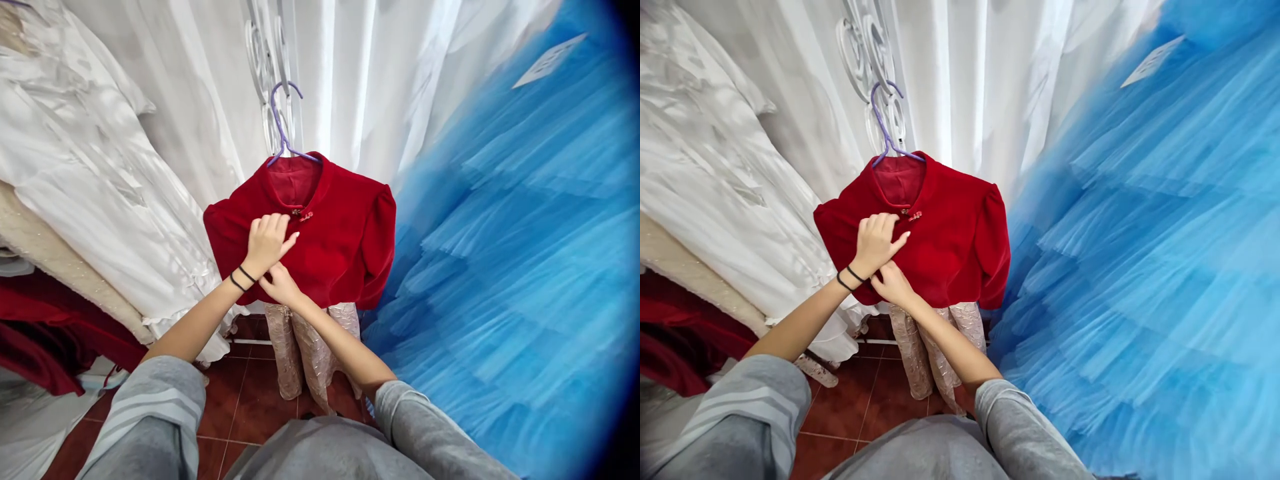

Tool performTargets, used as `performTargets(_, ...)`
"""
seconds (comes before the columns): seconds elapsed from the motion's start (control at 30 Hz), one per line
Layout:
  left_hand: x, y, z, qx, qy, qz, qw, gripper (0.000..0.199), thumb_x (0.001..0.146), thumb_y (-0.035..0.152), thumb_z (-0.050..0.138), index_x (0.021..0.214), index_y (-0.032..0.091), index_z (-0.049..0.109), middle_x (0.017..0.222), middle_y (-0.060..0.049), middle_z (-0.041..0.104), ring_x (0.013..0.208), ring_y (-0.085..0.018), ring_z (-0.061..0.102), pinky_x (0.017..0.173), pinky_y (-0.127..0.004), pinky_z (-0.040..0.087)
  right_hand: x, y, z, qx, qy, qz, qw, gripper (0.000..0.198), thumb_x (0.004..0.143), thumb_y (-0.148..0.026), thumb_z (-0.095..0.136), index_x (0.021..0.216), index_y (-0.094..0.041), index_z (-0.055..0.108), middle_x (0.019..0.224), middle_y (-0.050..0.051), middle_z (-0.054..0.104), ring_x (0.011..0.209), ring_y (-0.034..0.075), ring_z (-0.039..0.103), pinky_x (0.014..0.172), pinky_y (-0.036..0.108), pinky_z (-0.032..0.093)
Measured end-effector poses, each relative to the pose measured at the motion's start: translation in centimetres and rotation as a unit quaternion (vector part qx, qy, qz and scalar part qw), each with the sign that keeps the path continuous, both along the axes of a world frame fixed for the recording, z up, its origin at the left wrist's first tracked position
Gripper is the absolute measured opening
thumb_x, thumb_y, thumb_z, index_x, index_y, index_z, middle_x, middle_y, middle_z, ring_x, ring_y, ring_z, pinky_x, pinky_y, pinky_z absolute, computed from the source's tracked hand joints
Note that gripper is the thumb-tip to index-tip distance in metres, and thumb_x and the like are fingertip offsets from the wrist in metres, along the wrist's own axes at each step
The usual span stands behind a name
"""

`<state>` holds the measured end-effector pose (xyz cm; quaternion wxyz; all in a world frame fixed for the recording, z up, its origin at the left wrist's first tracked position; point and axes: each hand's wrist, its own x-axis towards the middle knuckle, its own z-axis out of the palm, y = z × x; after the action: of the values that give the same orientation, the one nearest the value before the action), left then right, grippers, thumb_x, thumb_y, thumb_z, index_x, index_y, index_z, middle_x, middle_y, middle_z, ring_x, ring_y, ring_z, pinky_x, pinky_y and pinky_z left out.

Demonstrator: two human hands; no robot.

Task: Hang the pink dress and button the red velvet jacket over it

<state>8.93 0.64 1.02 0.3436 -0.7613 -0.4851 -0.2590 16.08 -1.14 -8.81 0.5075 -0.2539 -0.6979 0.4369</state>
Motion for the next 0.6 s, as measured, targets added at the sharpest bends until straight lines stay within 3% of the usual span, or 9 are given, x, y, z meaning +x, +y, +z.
performTargets(0.07, -0.7, 0.2, -0.1, 0.002, 0.004, 0.037, 0.999, 0.04, 0.099, 0.044, 0.043, 0.109, 0.012, 0.065, 0.099, -0.016, 0.067, 0.09, -0.03, 0.059, 0.077, -0.039, 0.038, 0.8, -1.8, -1.8, -0.08, 0.09, 0.026, 0.992, 0.023, 0.072, -0.02, 0.068, 0.094, -0.023, 0.072, 0.112, 0.005, 0.071, 0.109, 0.024, 0.063, 0.108, 0.042, 0.046)
performTargets(0.17, -1.3, 0.0, 0.5, -0.005, 0.03, 0.039, 0.999, 0.04, 0.102, 0.042, 0.037, 0.092, 0.016, 0.066, 0.088, -0.013, 0.067, 0.086, -0.028, 0.059, 0.074, -0.037, 0.036, 3.4, -4.6, -6.2, -0.198, 0.17, -0.012, 0.965, 0.023, 0.069, -0.029, 0.071, 0.091, -0.027, 0.071, 0.098, 0.003, 0.073, 0.082, 0.022, 0.068, 0.074, 0.037, 0.058)
performTargets(0.27, -1.5, -0.5, 1.1, -0.032, 0.009, 0.038, 0.999, 0.04, 0.102, 0.043, 0.038, 0.087, 0.017, 0.065, 0.08, -0.011, 0.067, 0.082, -0.025, 0.061, 0.068, -0.034, 0.035, 8.1, -5.0, -10.5, -0.298, 0.257, -0.092, 0.915, 0.022, 0.064, -0.04, 0.069, 0.075, -0.024, 0.058, 0.071, 0.0, 0.066, 0.059, 0.016, 0.063, 0.052, 0.029, 0.052)
performTargets(0.33, -1.6, -0.8, 1.5, -0.06, -0.021, 0.052, 0.997, 0.041, 0.101, 0.048, 0.04, 0.086, 0.017, 0.064, 0.077, -0.01, 0.067, 0.078, -0.024, 0.063, 0.062, -0.032, 0.032, 11.7, -3.9, -12.2, -0.331, 0.296, -0.121, 0.888, 0.035, 0.061, -0.048, 0.069, 0.066, -0.023, 0.046, 0.06, -0.002, 0.058, 0.057, 0.014, 0.061, 0.056, 0.027, 0.054)
performTargets(0.43, -1.9, -0.8, 2.0, -0.093, -0.049, 0.074, 0.992, 0.044, 0.099, 0.053, 0.041, 0.082, 0.018, 0.063, 0.079, -0.009, 0.069, 0.077, -0.024, 0.065, 0.056, -0.031, 0.026, 15.9, -2.1, -13.1, -0.361, 0.332, -0.137, 0.861, 0.044, 0.064, -0.058, 0.068, 0.066, -0.023, 0.04, 0.065, -0.002, 0.06, 0.069, 0.013, 0.065, 0.072, 0.029, 0.059)
performTargets(0.5, -2.1, -0.7, 2.4, -0.099, -0.057, 0.08, 0.99, 0.044, 0.099, 0.053, 0.042, 0.081, 0.019, 0.063, 0.081, -0.009, 0.07, 0.078, -0.025, 0.066, 0.055, -0.031, 0.024, 17.2, -1.8, -13.6, -0.377, 0.327, -0.164, 0.851, 0.042, 0.067, -0.057, 0.068, 0.069, -0.024, 0.043, 0.074, -0.001, 0.065, 0.075, 0.012, 0.066, 0.076, 0.028, 0.058)
performTargets(0.6, -2.1, -0.5, 2.8, -0.106, -0.066, 0.091, 0.988, 0.04, 0.098, 0.053, 0.046, 0.085, 0.019, 0.065, 0.083, -0.009, 0.072, 0.079, -0.026, 0.068, 0.055, -0.031, 0.023, 17.3, -2.3, -14.5, -0.398, 0.264, -0.22, 0.85, 0.034, 0.069, -0.05, 0.069, 0.071, -0.024, 0.047, 0.073, -0.001, 0.065, 0.067, 0.012, 0.063, 0.067, 0.026, 0.056)
